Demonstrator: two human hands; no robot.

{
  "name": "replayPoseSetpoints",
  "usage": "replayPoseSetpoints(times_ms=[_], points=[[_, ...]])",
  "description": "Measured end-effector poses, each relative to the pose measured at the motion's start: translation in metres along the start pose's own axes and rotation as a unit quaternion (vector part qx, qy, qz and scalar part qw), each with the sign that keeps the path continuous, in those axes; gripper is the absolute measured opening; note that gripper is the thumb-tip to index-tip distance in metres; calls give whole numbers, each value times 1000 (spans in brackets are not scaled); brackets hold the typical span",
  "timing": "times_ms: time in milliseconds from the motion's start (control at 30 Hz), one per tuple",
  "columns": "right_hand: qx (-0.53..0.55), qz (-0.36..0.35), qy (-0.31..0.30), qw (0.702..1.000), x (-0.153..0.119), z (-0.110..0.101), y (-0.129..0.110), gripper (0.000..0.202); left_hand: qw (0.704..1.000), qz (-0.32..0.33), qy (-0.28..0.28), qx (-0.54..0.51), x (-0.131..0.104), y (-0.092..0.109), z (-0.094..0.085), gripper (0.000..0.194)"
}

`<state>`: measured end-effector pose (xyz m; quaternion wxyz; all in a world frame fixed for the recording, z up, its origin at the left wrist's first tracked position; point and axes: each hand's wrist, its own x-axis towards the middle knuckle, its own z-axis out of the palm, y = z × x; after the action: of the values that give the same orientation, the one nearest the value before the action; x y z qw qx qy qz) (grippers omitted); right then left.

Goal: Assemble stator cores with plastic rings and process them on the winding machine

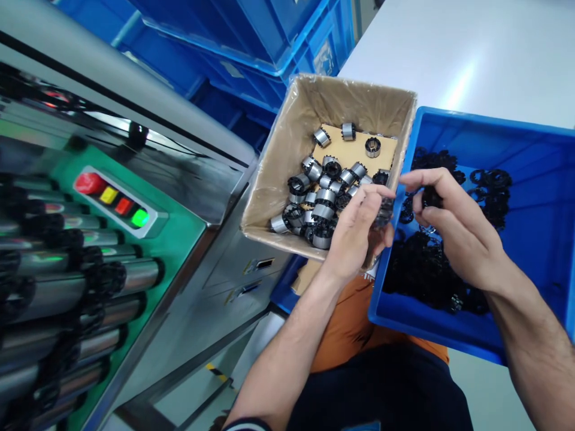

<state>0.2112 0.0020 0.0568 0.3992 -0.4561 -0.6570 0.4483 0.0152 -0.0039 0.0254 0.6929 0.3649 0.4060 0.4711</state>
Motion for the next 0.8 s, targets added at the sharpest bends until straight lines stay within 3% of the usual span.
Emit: replayPoseSetpoints(times_ms=[167, 367, 533, 800], points=[[90, -31, -25, 995, 1, 5, 1, 51, 999, 13, 6, -33, -3, 1, 0, 51], [59, -38, 8, 998, -2, 15, -4, 35, 999, 22, 2, -49, -5, 0, -1, 49], [49, -43, 29, 997, -2, 16, -2, 48, 999, 41, -1, -27, -6, -4, 1, 54], [76, -30, 17, 997, 1, 17, 0, 39, 998, 58, -6, -21, -5, -5, 2, 56]])
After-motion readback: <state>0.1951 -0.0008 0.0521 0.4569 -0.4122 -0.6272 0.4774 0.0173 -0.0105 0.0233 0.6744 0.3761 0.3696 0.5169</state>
